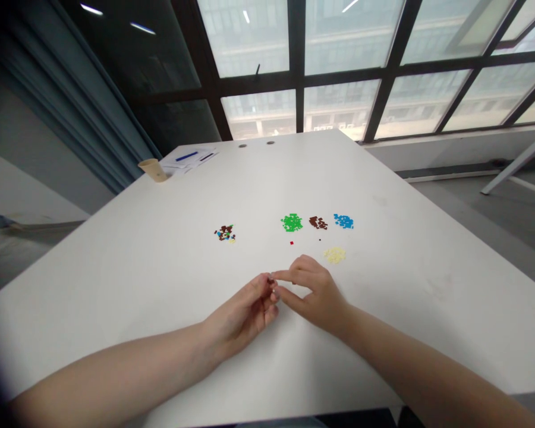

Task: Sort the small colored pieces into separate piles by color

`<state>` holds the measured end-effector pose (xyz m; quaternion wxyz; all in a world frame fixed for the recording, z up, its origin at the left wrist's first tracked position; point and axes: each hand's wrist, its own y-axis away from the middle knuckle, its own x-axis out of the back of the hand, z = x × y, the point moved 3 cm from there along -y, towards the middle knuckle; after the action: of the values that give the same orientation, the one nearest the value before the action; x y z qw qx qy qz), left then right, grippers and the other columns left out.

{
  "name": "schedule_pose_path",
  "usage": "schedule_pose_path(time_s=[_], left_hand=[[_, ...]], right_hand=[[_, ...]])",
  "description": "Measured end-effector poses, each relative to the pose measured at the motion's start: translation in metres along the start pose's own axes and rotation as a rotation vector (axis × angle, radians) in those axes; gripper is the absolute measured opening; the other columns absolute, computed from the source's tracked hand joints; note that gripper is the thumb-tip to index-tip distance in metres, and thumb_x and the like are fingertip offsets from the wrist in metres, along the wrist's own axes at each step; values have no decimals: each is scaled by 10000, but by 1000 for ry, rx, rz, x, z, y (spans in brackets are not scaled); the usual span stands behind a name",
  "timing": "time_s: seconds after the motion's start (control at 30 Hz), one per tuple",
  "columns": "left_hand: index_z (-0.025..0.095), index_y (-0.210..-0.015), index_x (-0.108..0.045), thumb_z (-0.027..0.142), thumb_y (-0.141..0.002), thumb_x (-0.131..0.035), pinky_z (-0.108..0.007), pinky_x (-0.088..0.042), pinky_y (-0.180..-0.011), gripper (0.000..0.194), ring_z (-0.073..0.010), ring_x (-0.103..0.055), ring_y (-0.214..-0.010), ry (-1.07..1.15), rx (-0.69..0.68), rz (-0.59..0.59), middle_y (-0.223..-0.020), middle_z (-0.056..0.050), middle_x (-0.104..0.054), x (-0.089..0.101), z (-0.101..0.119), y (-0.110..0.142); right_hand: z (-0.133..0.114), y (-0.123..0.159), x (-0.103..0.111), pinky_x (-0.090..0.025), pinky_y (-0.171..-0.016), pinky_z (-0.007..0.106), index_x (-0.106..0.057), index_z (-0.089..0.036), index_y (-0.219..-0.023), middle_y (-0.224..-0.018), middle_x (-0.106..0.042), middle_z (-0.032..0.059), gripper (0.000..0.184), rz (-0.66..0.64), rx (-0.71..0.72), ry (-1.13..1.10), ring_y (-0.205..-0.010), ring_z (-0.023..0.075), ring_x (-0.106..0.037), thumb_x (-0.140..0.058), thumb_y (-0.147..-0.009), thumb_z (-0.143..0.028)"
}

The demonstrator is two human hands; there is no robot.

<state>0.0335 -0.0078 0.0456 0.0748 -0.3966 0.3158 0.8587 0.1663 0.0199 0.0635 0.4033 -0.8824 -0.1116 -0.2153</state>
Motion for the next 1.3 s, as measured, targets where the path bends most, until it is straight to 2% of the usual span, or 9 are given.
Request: schedule_pose_path(time_s=[0.27, 0.47, 0.67, 0.8, 0.9, 1.0, 1.1, 1.17, 1.3], left_hand=[[117, -737, -551, 274, -739, -625, -122, -437, -555, 174, -24, -509, -564, 24, -8, -14, -664, 8, -543, -2, -4, -4], [137, -799, -553, 364, -779, -562, -154, -411, -541, 228, -38, -509, -579, -67, 40, -49, -720, 6, -547, 9, -6, -9], [140, -719, -494, 341, -768, -565, -160, -324, -515, 219, -35, -460, -530, -415, 90, -117, -648, 20, -527, 27, -12, -6], [142, -717, -494, 337, -787, -518, -198, -332, -555, 208, -65, -456, -561, -850, 39, -265, -651, 4, -539, 30, -8, 6], [151, -783, -525, 263, -832, -430, -246, -361, -634, 155, -110, -488, -673, -1379, -264, -448, -725, -28, -564, 22, 1, 18], [161, -814, -533, 173, -832, -412, -290, -341, -652, 123, -139, -476, -708, -1944, -798, -703, -740, -41, -568, 11, 2, 32], [162, -748, -522, 143, -826, -436, -302, -299, -571, 117, -136, -433, -613, -2224, -1180, -928, -623, -15, -511, 9, -5, 43], [158, -713, -520, 143, -816, -459, -299, -277, -537, 121, -130, -407, -572, -2266, -1298, -982, -578, -3, -465, 9, -9, 47], [166, -649, -509, 170, -787, -506, -297, -252, -507, 138, -125, -377, -539, -2269, -1360, -983, -546, 2, -410, 12, -14, 53]], right_hand=[[-1, -1, 0, -418, -579, 257, -668, -213, -831, -625, -544, -3, 106, -20, -135, -84, -608, 113, -494, -598, -752, -206], [3, 2, -3, -409, -550, 250, -677, -205, -785, -622, -559, 8, 131, -36, -280, -101, -587, 113, -495, -572, -784, -283], [9, -13, 15, -406, -605, 261, -677, -197, -782, -661, -594, 23, 180, 10, -285, 6, -614, 121, -506, -546, -801, -319], [56, -42, 52, -369, -579, 254, -681, -182, -771, -634, -575, 24, 256, 16, -382, 266, -599, 127, -490, -530, -787, -388], [111, -54, 69, -318, -521, 243, -686, -175, -815, -595, -558, 18, 302, -206, -575, 546, -554, 122, -466, -501, -780, -411], [151, -59, 72, -290, -503, 242, -699, -168, -770, -562, -543, 13, 285, -302, -606, 620, -526, 114, -446, -515, -758, -386], [173, -61, 64, -288, -504, 238, -708, -176, -764, -587, -559, 14, 257, -368, -598, 658, -536, 109, -451, -527, -742, -357], [182, -63, 58, -293, -503, 233, -711, -181, -784, -609, -580, 19, 260, -410, -598, 679, -543, 107, -464, -513, -751, -345], [189, -66, 51, -314, -517, 229, -714, -192, -802, -662, -623, 36, 267, -469, -610, 731, -578, 114, -500, -494, -766, -339]])
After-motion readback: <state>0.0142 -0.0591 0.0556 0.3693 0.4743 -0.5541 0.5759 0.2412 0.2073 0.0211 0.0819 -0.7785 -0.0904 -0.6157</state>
